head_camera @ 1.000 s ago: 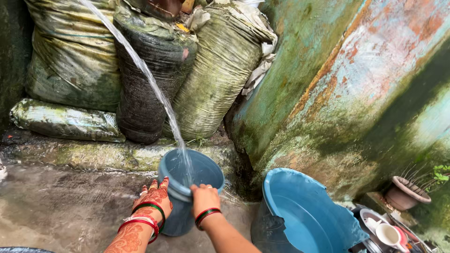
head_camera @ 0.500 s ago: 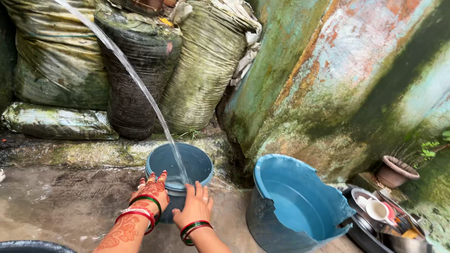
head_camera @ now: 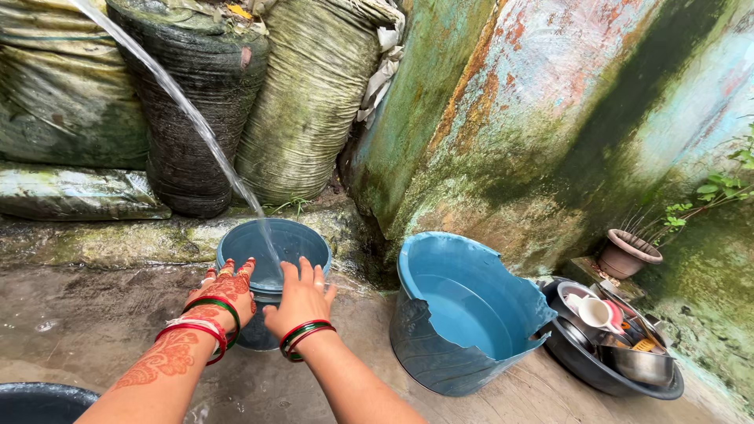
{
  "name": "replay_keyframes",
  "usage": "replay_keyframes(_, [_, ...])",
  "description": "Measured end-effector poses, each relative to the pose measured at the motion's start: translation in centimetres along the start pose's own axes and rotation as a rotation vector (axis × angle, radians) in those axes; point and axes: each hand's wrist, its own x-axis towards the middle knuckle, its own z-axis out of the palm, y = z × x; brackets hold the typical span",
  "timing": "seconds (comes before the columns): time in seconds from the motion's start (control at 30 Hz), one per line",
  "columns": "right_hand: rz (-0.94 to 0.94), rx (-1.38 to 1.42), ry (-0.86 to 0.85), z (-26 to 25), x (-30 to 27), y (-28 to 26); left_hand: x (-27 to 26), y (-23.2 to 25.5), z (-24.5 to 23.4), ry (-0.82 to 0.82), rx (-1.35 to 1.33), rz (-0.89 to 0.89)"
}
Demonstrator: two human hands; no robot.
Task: The person washes a cloth in a bucket of water, wrings it out, and wipes the floor by hand.
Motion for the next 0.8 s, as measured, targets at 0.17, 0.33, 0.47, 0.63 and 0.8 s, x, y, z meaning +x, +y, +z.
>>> replay_keyframes(0.17, [0.024,-0.016,-0.114,0.1,0.1,0.5,-1.0,0.2,-0.3,-0.023,0.005,0.032])
replay_keyframes(0.33, [-0.029,0.028,-0.186,2.0,1.1,2.5,-1.7,0.6,0.2,-0.031,0.051,0.044])
replay_keyframes(0.47, [-0.110,0.085,-0.268,5.0,2.9,4.1,-1.2,0.0,1.8,-0.034,0.060,0.077])
replay_keyframes(0.63, [-0.123,0.131,-0.302,8.5,5.3,6.2,0.4,-0.3,3.3,-0.026,0.057,0.084])
replay_keyframes(0.8, [-0.135,0.051,-0.268,7.7,4.6,6.8,0.2,0.1,3.2,-0.030,0.047,0.117])
